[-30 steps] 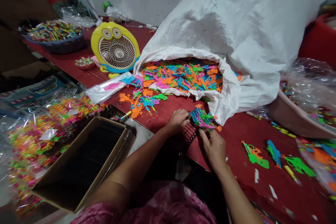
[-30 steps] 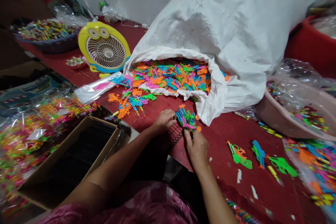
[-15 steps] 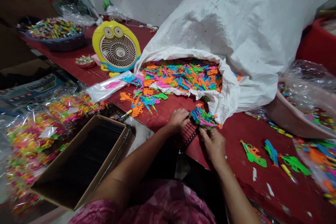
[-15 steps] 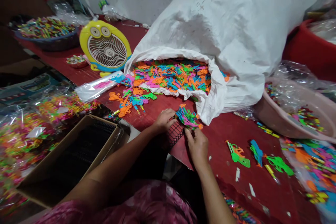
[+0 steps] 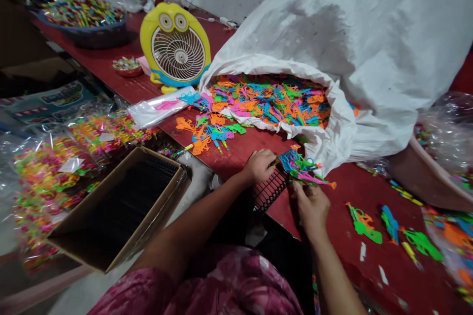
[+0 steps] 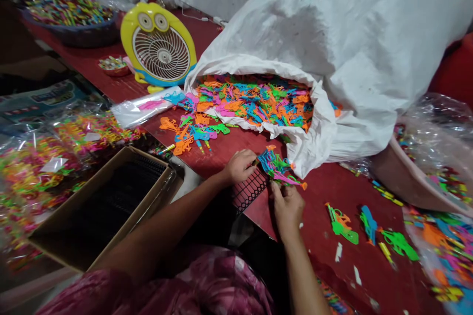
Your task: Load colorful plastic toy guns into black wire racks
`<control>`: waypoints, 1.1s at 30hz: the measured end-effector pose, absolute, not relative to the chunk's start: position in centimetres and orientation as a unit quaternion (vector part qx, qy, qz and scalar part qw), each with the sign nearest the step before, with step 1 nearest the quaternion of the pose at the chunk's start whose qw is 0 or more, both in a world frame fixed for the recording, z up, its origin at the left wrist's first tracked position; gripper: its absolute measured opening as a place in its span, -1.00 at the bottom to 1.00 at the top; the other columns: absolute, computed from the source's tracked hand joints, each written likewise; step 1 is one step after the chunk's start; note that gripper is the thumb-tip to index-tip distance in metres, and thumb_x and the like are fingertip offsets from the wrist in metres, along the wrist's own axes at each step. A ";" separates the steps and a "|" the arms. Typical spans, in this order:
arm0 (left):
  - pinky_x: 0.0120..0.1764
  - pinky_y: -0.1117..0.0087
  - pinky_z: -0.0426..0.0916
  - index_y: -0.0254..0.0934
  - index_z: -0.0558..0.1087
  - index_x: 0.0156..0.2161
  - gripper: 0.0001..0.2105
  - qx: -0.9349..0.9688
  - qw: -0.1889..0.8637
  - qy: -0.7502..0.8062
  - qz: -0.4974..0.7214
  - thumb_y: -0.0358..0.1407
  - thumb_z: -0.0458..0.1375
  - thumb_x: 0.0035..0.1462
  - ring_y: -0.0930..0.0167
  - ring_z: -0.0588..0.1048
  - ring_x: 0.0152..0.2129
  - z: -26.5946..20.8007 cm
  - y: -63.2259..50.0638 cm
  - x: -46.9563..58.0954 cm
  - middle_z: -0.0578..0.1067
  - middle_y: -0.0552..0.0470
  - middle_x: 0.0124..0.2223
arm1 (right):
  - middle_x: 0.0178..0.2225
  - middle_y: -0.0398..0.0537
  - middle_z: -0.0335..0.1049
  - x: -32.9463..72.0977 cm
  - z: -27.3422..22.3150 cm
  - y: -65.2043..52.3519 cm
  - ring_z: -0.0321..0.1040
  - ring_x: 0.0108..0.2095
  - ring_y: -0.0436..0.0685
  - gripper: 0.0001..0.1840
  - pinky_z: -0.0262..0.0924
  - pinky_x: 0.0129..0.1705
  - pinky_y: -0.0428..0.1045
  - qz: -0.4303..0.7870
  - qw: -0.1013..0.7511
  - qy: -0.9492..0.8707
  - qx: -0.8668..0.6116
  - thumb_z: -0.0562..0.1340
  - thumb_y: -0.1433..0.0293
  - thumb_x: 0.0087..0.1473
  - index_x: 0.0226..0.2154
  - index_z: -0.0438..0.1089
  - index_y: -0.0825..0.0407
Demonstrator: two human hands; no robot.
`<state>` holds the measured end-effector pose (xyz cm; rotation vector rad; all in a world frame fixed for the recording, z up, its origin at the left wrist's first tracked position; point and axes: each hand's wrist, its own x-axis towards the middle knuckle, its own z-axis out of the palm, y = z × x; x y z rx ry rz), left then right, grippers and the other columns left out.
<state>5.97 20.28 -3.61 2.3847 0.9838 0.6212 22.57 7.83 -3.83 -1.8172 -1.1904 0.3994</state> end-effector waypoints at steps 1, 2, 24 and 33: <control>-0.13 0.28 0.25 -0.24 0.39 -0.23 -0.89 0.872 0.242 0.359 0.227 -0.29 0.04 0.20 0.30 0.38 -0.13 -3.6 20.3 6.0 0.46 -0.05 -0.11 | -0.50 -0.05 0.48 22.4 -3.9 7.8 0.33 -0.53 0.08 -0.60 0.19 -0.43 -0.04 0.149 0.449 -0.489 -0.733 0.26 0.06 0.05 -0.36 0.49 0.10; -0.12 0.28 0.25 -0.24 0.39 -0.23 -0.88 0.872 0.243 0.359 0.227 -0.29 0.04 0.20 0.30 0.38 -0.13 -3.7 20.3 6.0 0.46 -0.05 -0.11 | -0.50 -0.04 0.48 22.2 -4.0 7.7 0.33 -0.52 0.08 -0.60 0.20 -0.42 -0.03 0.137 0.445 -0.498 -0.732 0.26 0.07 0.06 -0.34 0.49 0.10; -0.11 0.27 0.24 -0.24 0.39 -0.22 -0.87 0.873 0.246 0.356 0.224 -0.30 0.03 0.19 0.29 0.36 -0.12 -3.7 20.4 6.0 0.45 -0.06 -0.10 | -0.42 0.06 0.46 20.5 -3.0 8.2 0.33 -0.45 0.10 -0.54 0.12 -0.35 -0.04 -0.039 0.328 -0.586 -0.740 0.07 0.08 0.24 -0.31 0.46 0.11; -0.12 0.27 0.23 -0.24 0.40 -0.21 -0.87 0.876 0.239 0.356 0.221 -0.29 0.03 0.18 0.28 0.37 -0.12 -3.8 20.4 6.1 0.46 -0.06 -0.09 | -0.50 -0.04 0.39 20.7 -3.1 8.5 0.24 -0.52 0.05 -0.58 0.06 -0.41 -0.05 0.027 0.361 -0.575 -0.733 0.11 0.07 0.21 -0.38 0.41 0.08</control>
